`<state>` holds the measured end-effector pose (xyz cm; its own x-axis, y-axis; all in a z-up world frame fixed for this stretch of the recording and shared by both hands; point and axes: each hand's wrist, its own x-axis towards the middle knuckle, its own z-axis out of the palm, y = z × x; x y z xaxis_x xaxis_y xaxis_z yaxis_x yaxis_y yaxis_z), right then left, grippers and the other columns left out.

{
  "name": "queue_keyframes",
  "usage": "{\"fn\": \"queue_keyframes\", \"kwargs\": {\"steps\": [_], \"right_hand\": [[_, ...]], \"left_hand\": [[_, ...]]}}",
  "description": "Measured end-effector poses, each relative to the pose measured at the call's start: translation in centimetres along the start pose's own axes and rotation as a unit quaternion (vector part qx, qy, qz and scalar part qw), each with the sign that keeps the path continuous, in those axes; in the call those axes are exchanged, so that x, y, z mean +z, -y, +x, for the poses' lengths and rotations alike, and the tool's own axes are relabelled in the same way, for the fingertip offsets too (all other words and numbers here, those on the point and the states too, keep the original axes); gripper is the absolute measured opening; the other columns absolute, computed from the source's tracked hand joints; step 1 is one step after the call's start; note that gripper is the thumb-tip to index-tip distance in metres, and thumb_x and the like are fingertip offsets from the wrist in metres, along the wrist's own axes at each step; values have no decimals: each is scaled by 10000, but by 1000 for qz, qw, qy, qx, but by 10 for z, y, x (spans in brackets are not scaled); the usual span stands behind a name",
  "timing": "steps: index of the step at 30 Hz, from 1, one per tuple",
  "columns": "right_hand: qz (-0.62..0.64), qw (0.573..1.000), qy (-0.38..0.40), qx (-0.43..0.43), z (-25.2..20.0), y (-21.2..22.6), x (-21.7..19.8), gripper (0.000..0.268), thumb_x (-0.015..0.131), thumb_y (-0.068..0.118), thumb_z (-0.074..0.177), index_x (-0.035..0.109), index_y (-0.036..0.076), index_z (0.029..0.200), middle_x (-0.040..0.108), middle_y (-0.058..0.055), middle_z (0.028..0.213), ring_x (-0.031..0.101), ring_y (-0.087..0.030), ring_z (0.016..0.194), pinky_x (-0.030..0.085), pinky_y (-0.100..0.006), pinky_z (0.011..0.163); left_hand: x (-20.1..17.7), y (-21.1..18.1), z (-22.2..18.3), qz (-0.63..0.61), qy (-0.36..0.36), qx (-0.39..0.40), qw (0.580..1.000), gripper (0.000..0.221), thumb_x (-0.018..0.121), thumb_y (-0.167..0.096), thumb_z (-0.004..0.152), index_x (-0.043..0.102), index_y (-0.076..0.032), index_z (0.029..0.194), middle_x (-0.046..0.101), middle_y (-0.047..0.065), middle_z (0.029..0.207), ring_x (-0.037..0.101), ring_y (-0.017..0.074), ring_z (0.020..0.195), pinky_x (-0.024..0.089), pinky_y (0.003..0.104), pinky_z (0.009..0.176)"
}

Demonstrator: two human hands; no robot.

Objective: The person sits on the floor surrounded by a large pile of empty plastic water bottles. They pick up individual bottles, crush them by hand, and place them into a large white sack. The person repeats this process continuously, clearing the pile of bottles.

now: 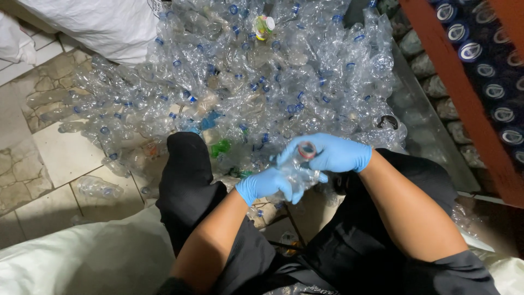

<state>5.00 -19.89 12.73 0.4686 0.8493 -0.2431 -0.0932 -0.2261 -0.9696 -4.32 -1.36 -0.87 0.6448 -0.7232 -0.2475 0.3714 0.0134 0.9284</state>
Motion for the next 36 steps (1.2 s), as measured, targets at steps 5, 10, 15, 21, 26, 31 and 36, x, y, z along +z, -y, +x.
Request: {"fn": "queue_keyframes", "kwargs": {"steps": [5,10,15,21,26,31,36], "right_hand": [[-28,982,-188,14,26,-18,-4,569,675,1,852,581,90,1406,669,-179,1324,646,-317,1203,476,-524,1074],[-59,909,-412,17,48,-54,16,758,795,89,892,426,160,1551,384,-148,1600,450,-359,1440,391,-512,1185],[230,880,-414,31,80,-88,57,849,920,107,786,470,67,1505,604,-210,1428,615,-279,1293,526,-444,1095],[104,876,-469,45,102,-62,54,518,913,201,792,729,70,1258,768,-155,1138,745,-230,1054,610,-387,915],[104,912,-382,-102,71,-21,44,894,726,-117,733,422,41,1559,587,-254,1439,561,-335,1320,493,-481,1104],[75,945,-295,-117,57,-15,33,947,724,-96,735,330,-9,1592,509,-334,1490,510,-468,1371,416,-593,1127],[105,966,-216,-99,47,-15,24,933,805,-66,761,399,88,1586,663,-170,1372,629,-244,1265,478,-465,1119]], "left_hand": [[-13,-6,30,-124,-176,23,976,502,660,166,511,725,26,989,712,159,753,650,241,666,508,333,644],[-36,3,40,163,-527,-37,833,230,717,-157,662,772,-112,881,757,117,763,757,292,909,563,436,747],[-43,-13,50,446,-510,-55,734,308,698,-224,877,637,-77,1140,682,92,1082,619,239,1092,415,324,992],[-50,-35,26,578,-478,-40,660,405,604,-169,879,628,-162,1283,674,53,990,679,297,981,553,435,804],[-44,-44,16,516,-461,1,722,386,679,-227,862,652,-70,1214,725,141,1017,704,365,1027,546,481,908],[-34,-71,5,499,-413,-21,761,417,689,-212,844,657,-30,1218,738,179,999,713,423,995,546,536,887],[-30,-59,2,470,-387,-56,792,269,720,-285,800,726,-142,1028,760,87,873,741,332,934,591,463,829]]}}
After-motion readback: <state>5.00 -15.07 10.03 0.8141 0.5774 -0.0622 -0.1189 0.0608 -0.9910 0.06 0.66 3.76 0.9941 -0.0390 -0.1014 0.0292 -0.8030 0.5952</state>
